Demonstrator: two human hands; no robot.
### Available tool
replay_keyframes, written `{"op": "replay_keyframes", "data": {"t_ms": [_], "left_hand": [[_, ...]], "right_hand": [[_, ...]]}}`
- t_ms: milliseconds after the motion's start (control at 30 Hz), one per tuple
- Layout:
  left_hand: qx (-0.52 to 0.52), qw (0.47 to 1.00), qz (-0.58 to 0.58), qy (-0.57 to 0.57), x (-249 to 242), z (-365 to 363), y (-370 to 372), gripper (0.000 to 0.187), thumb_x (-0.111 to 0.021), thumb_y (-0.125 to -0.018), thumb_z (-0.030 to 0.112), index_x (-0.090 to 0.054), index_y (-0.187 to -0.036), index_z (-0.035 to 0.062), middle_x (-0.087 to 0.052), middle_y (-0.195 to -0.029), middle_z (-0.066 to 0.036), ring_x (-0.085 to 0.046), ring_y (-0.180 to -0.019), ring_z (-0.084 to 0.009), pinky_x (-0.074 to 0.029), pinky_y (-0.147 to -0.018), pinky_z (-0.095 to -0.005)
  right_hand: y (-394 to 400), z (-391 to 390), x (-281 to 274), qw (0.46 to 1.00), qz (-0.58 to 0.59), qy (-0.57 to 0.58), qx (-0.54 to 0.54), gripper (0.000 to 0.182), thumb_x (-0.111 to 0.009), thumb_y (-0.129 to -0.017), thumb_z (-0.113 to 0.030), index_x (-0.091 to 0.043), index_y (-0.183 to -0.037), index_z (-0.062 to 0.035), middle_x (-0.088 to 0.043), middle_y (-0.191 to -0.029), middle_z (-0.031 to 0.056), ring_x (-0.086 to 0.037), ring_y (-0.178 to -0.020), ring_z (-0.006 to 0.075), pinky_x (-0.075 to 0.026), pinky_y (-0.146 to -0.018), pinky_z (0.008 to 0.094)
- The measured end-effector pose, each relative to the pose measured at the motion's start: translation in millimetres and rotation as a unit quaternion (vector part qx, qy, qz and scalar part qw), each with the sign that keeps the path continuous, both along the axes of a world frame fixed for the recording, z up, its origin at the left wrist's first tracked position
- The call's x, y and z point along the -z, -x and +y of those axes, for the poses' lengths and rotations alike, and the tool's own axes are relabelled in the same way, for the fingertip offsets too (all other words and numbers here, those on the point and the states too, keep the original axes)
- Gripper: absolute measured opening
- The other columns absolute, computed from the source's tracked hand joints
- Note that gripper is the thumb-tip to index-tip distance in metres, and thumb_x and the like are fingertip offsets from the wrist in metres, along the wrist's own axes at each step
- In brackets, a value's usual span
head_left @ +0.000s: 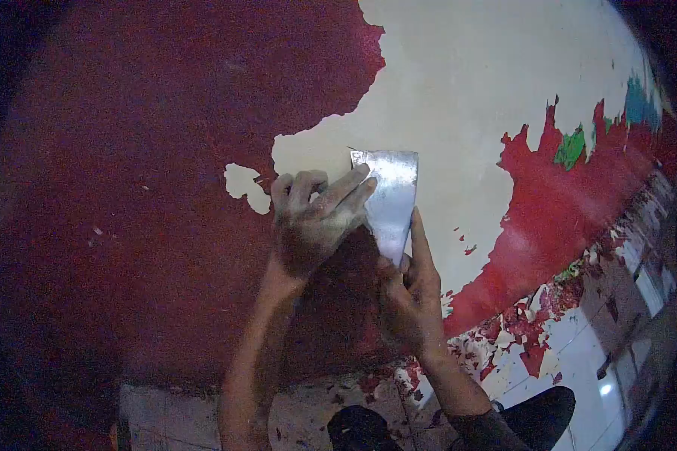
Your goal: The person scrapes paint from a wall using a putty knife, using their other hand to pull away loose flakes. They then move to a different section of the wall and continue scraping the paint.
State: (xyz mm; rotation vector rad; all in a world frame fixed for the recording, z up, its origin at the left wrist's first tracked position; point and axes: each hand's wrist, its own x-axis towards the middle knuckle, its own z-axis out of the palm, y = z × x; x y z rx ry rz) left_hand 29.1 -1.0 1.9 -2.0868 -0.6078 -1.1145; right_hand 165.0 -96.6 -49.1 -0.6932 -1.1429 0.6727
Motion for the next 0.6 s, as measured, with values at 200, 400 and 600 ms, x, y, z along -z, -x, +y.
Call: {"op": "replay_keyframes", "data": {"t_ms": [200,400,600], "left_hand": [[-0.001,1.000,0.003,-0.006,-1.7,-2.0,-0.3,0.039,-0.069,-0.066,0.023,-0.063,-0.104,0.0131,-0.055,-0.115,0.002,-0.043,-0.092,-0.0244,-0.035,-0.083,-0.0380],[-0.005,1.000,0.008,-0.011,-1.3,-1.7,-1.3,0.038,-0.069,-0.066,0.023,-0.064,-0.103,0.0139,-0.055,-0.116,0.003,-0.043,-0.090,-0.0230,-0.035,-0.082,-0.0374],[-0.007,1.000,0.014,-0.021,-5.6,-3.7,-4.1,0.038,-0.068,-0.066,0.023,-0.065,-0.102,0.0146,-0.056,-0.116,0.005,-0.044,-0.088,-0.0217,-0.034,-0.081,-0.0368]], "right_hand": [[0.3,4.1,3.2,1.000,0.010,-0.002,-0.008,0.062,-0.044,-0.089,-0.001,-0.012,-0.143,-0.0023,-0.047,-0.126,0.0132,-0.051,-0.104,0.0148,-0.042,-0.084,0.0239],[-2.7,14.3,2.3,0.998,-0.031,-0.044,0.017,0.062,-0.046,-0.090,-0.003,-0.012,-0.142,-0.0010,-0.046,-0.126,0.0133,-0.050,-0.106,0.0160,-0.042,-0.087,0.0258],[-11.7,3.8,7.7,1.000,-0.029,-0.002,-0.005,0.063,-0.046,-0.090,-0.005,-0.012,-0.142,-0.0016,-0.051,-0.120,0.0129,-0.051,-0.099,0.0139,-0.042,-0.082,0.0240]]}}
